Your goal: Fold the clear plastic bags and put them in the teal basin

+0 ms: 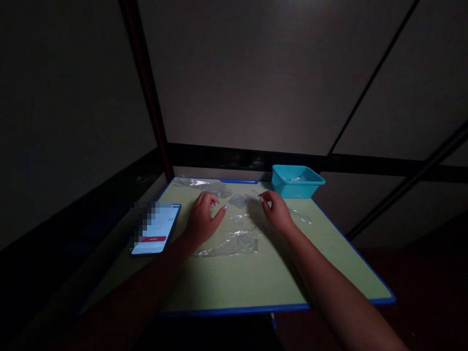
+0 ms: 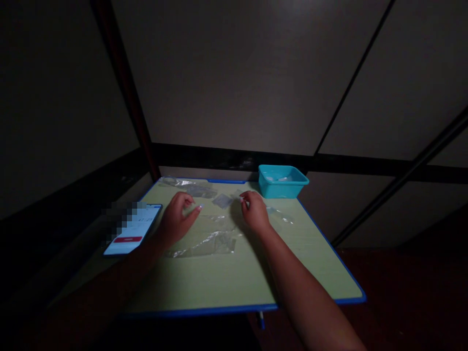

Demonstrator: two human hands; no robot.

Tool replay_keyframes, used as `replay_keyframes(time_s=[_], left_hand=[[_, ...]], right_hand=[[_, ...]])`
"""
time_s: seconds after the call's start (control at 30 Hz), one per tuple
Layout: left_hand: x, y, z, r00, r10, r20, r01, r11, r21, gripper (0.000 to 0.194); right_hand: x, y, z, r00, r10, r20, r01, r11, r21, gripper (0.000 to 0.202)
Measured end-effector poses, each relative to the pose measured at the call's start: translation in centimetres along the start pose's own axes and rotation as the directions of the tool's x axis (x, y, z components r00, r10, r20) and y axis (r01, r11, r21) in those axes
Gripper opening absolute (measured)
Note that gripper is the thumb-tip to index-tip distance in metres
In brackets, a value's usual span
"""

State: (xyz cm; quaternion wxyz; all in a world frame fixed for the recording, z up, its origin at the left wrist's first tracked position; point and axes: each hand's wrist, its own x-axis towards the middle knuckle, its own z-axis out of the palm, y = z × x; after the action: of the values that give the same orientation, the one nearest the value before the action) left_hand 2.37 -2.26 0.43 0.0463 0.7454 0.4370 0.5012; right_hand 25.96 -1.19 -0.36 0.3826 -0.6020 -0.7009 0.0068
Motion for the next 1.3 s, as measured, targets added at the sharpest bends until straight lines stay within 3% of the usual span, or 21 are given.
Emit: replay_keyframes(time_s=[0.03, 0.1, 0.17, 0.23, 0.3, 0.37, 0.53, 0.73, 0.9, 1.03, 1.3], left_hand=[[-0.3, 0.2, 0.1, 0.993, 0.056, 0.108, -0.058, 0.998, 0.015, 0.02], [-1.1, 0.5, 0.4, 0.933, 0.142, 0.331, -0.169, 0.984, 0.056, 0.044], [-1.8, 0.6, 0.7, 0.83, 0.178, 0.529, -0.267, 0.959, 0.096, 0.063], [-2.3, 0.4, 0.9, 0.728, 0.151, 0.669, -0.319, 0.938, 0.135, 0.07], [-2.5, 0.0, 1.1, 0.671, 0.081, 0.737, -0.319, 0.929, 0.189, 0.07], [-2.4, -0.4, 1.2, 0.647, 0.01, 0.763, -0.299, 0.923, 0.241, 0.07], [-2.2, -0.7, 1.1, 0.563, -0.104, 0.82, -0.239, 0.929, 0.282, 0.069], [-2.0, -0.4, 0.9, 0.53, -0.134, 0.837, -0.211, 0.936, 0.283, 0.073], [-2.0, -0.4, 0.7, 0.515, -0.14, 0.846, -0.209, 0.936, 0.282, 0.073], [-2.0, -0.4, 0.5, 0.504, -0.152, 0.85, -0.203, 0.936, 0.288, 0.074], [-1.8, -0.2, 0.3, 0.494, -0.159, 0.855, -0.193, 0.939, 0.286, 0.074]], right_hand=[[-0.1, 0.1, 0.3, 0.996, 0.032, 0.085, -0.025, 0.996, -0.084, 0.016], [-0.3, 0.2, 0.8, 0.972, 0.115, 0.206, -0.067, 0.972, -0.225, 0.015], [-0.5, 0.0, 1.1, 0.951, 0.167, 0.261, -0.086, 0.952, -0.295, 0.02], [-0.7, -0.3, 1.4, 0.943, 0.205, 0.26, -0.11, 0.934, -0.339, 0.03], [-0.8, -0.6, 1.7, 0.948, 0.236, 0.215, -0.143, 0.916, -0.376, 0.039], [-0.8, -0.6, 1.8, 0.947, 0.262, 0.184, -0.169, 0.897, -0.407, 0.043], [-0.6, -0.5, 2.0, 0.914, 0.326, 0.242, -0.198, 0.878, -0.435, 0.035], [-0.3, -0.1, 1.8, 0.909, 0.32, 0.268, -0.24, 0.925, -0.293, 0.023], [0.1, 0.5, 2.0, 0.901, 0.274, 0.335, -0.255, 0.962, -0.1, 0.027], [0.2, 1.0, 1.9, 0.899, 0.217, 0.38, -0.198, 0.976, -0.088, 0.014], [0.1, 0.8, 0.8, 0.927, 0.103, 0.362, -0.069, 0.992, -0.104, 0.024]])
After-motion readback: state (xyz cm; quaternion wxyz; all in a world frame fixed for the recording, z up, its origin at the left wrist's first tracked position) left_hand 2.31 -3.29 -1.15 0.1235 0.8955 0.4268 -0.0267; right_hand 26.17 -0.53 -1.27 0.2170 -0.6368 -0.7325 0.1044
